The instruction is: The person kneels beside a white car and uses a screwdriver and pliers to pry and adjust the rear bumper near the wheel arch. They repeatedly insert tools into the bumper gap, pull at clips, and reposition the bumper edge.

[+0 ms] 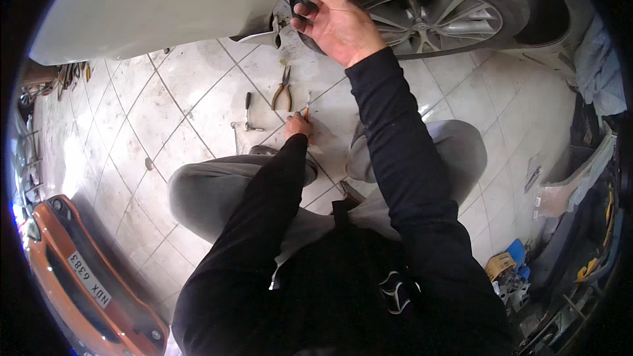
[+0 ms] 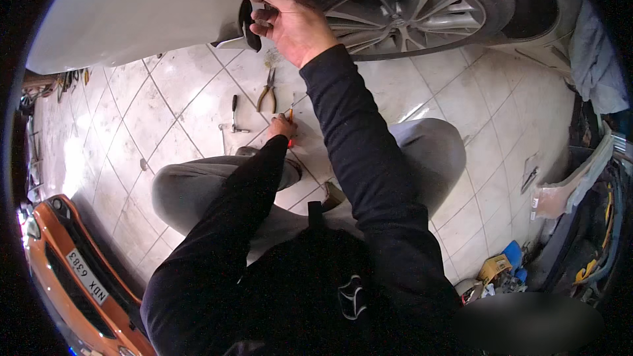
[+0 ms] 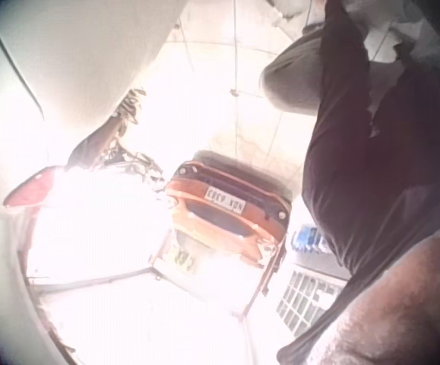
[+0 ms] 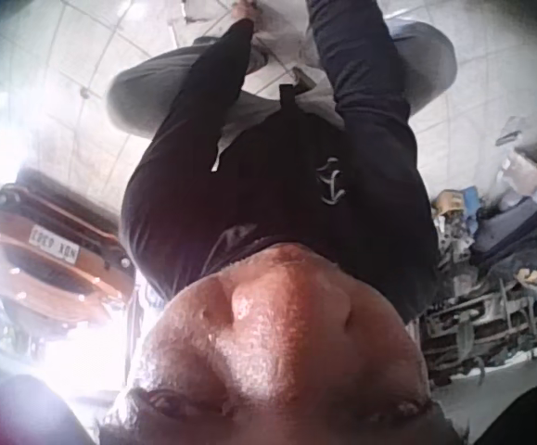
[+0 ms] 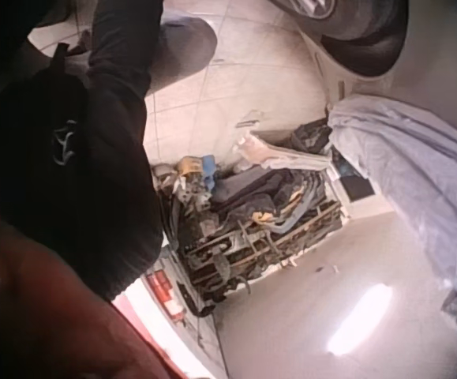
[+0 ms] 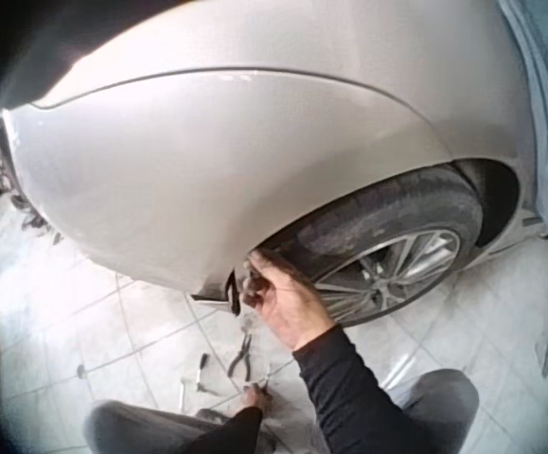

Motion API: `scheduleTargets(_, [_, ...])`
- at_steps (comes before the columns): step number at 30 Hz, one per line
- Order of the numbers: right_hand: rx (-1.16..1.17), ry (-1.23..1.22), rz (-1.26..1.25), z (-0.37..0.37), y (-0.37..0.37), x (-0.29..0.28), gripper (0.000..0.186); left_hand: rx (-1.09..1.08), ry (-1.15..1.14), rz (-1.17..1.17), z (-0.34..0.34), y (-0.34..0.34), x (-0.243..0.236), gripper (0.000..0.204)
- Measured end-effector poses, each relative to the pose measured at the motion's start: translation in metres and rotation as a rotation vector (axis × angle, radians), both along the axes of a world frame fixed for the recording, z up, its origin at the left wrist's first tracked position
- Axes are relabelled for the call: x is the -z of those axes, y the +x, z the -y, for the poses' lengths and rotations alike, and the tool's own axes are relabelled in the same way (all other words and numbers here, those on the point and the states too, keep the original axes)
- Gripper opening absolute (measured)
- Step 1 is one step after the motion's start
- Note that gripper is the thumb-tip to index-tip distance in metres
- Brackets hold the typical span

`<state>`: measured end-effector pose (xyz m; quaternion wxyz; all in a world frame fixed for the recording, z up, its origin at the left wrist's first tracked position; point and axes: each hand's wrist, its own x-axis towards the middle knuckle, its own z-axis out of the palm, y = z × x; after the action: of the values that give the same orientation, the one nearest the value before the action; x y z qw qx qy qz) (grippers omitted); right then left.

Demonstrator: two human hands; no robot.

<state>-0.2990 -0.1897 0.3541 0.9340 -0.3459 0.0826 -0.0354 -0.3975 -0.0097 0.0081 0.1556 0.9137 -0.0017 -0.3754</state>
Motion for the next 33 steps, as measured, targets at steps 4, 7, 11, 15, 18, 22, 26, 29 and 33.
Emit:
scheduleTargets(4, [-0.027,0.030,-0.053,-0.004,0.002,-0.018,0.020,-0.076,-0.053,0.077,-0.005,0.017,0.008,0.043])
scheduleTargets(7, [0.091,-0.178,-0.040,-0.002,-0.008,-0.024,0.024,-0.115,-0.258,0.192,0.014,0.011,-0.030,0.040])
scheduleTargets(11, [0.373,-0.509,0.045,0.020,-0.055,0.003,0.031,-0.322,-0.901,0.236,0.052,0.018,-0.146,0.030])
scheduleTargets(15, [0.731,-0.878,-0.463,0.051,-0.122,0.062,0.054,-0.430,-1.257,0.269,0.092,0.031,-0.294,0.023])
scheduleTargets(18, [0.460,-0.395,-0.410,0.057,-0.127,0.054,0.050,-0.362,-1.357,0.253,0.114,0.049,-0.339,0.026])
scheduleTargets(22, [0.372,-0.344,-0.284,0.060,-0.113,0.051,0.039,-0.324,-1.288,0.242,0.134,0.060,-0.350,0.025])
scheduleTargets(26, [0.384,-0.279,-0.232,0.069,-0.095,0.060,0.038,-0.422,-1.344,0.435,0.126,0.078,-0.348,0.032])
scheduleTargets(29, [0.337,-0.201,-0.266,0.072,-0.092,0.056,0.039,-0.457,-1.397,0.483,0.121,0.087,-0.351,0.031])
scheduleTargets(33, [0.340,-0.222,-0.227,0.070,-0.085,0.052,0.048,-0.487,-1.551,0.354,0.117,0.097,-0.358,0.028])
